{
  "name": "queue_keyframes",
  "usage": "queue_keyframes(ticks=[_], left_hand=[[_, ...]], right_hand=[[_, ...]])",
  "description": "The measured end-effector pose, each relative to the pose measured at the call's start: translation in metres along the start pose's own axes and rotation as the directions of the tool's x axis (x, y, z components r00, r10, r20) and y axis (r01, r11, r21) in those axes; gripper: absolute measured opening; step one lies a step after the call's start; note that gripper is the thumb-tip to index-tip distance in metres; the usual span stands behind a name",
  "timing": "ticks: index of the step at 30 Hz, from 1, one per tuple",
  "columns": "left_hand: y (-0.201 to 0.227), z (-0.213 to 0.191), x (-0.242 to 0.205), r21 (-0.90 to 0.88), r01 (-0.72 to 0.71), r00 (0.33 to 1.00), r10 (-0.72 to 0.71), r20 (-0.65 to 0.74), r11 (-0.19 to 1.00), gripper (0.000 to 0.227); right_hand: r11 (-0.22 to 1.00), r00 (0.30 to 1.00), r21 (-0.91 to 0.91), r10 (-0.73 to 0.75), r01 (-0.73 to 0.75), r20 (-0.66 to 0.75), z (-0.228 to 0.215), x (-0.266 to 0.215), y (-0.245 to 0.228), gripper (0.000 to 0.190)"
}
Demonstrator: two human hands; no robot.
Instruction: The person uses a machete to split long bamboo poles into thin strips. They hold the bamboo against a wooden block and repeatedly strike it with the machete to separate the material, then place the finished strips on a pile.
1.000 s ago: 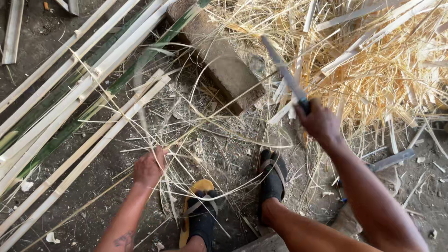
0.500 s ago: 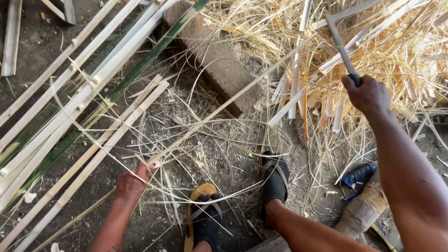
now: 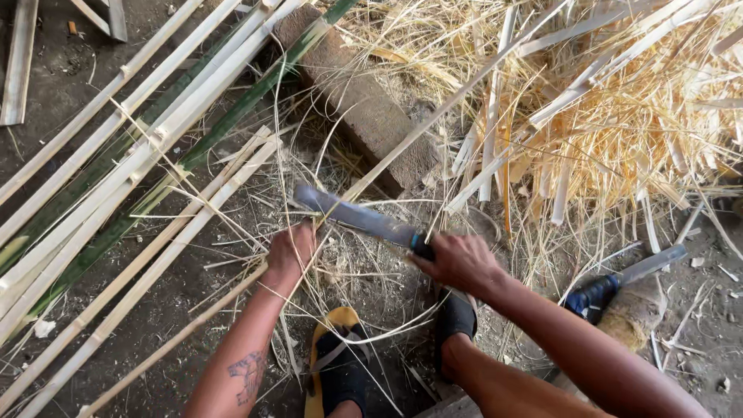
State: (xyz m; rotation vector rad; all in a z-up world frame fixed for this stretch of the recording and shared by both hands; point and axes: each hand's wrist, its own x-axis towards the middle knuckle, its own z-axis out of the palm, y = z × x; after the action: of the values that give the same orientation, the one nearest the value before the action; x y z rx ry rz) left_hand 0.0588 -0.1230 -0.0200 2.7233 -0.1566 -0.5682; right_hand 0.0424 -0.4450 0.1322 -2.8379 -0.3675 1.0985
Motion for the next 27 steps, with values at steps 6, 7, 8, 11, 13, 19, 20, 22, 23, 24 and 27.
queue_keyframes(ticks=[6, 7, 8, 11, 13, 19, 20, 22, 23, 24, 27], left_hand=[[-0.004, -0.004, 0.015, -0.011, 0.083, 0.99, -0.081, 0.113, 0.996, 0.025], [-0.001, -0.002, 0.021, 0.011, 0.075, 0.988, -0.076, 0.134, 0.997, 0.03], [-0.002, 0.0, 0.02, 0.039, 0.068, 0.984, -0.073, 0.164, 0.997, 0.035], [-0.005, 0.022, -0.003, -0.091, 0.065, 0.985, -0.05, 0.165, 0.994, 0.032], [-0.01, 0.016, 0.007, -0.18, 0.042, 0.997, -0.029, 0.07, 0.983, 0.032], [-0.004, 0.026, 0.009, -0.185, 0.106, 0.983, -0.075, 0.166, 0.977, 0.04], [-0.004, 0.023, 0.017, -0.138, 0.113, 0.979, -0.087, 0.185, 0.984, 0.041], [-0.01, 0.014, 0.028, -0.111, 0.108, 0.982, -0.089, 0.166, 0.988, 0.042], [-0.014, 0.009, 0.032, -0.13, 0.096, 0.988, -0.079, 0.13, 0.987, 0.041], [-0.011, 0.017, 0.021, -0.156, 0.082, 0.989, -0.061, 0.131, 0.984, 0.041], [-0.003, 0.019, 0.012, -0.252, -0.046, 0.999, 0.038, -0.036, 0.967, 0.045]], right_hand=[[0.963, 0.987, 0.219, 0.163, -0.159, -0.001, -0.003, 0.007, -0.005, 0.055], [0.98, 0.992, 0.158, 0.124, -0.118, -0.031, -0.006, 0.009, -0.001, 0.054], [0.992, 0.995, 0.104, 0.081, -0.076, -0.05, -0.004, 0.008, -0.003, 0.053], [0.985, 0.988, 0.141, 0.112, -0.097, -0.102, 0.018, -0.014, -0.013, 0.055], [0.992, 0.987, 0.098, 0.09, -0.077, -0.134, 0.011, -0.006, -0.022, 0.057], [0.991, 0.986, 0.087, 0.11, -0.099, -0.127, 0.012, -0.008, -0.022, 0.062], [0.989, 0.989, 0.1, 0.117, -0.108, -0.094, 0.007, -0.003, -0.019, 0.062], [0.987, 0.987, 0.104, 0.129, -0.119, -0.091, 0.001, 0.009, -0.018, 0.06], [0.988, 0.984, 0.095, 0.134, -0.123, -0.121, 0.001, 0.015, -0.02, 0.059], [0.985, 0.981, 0.091, 0.158, -0.148, -0.116, 0.013, 0.006, -0.02, 0.058], [0.937, 0.97, 0.262, 0.243, -0.232, -0.008, 0.028, -0.003, -0.02, 0.053]])
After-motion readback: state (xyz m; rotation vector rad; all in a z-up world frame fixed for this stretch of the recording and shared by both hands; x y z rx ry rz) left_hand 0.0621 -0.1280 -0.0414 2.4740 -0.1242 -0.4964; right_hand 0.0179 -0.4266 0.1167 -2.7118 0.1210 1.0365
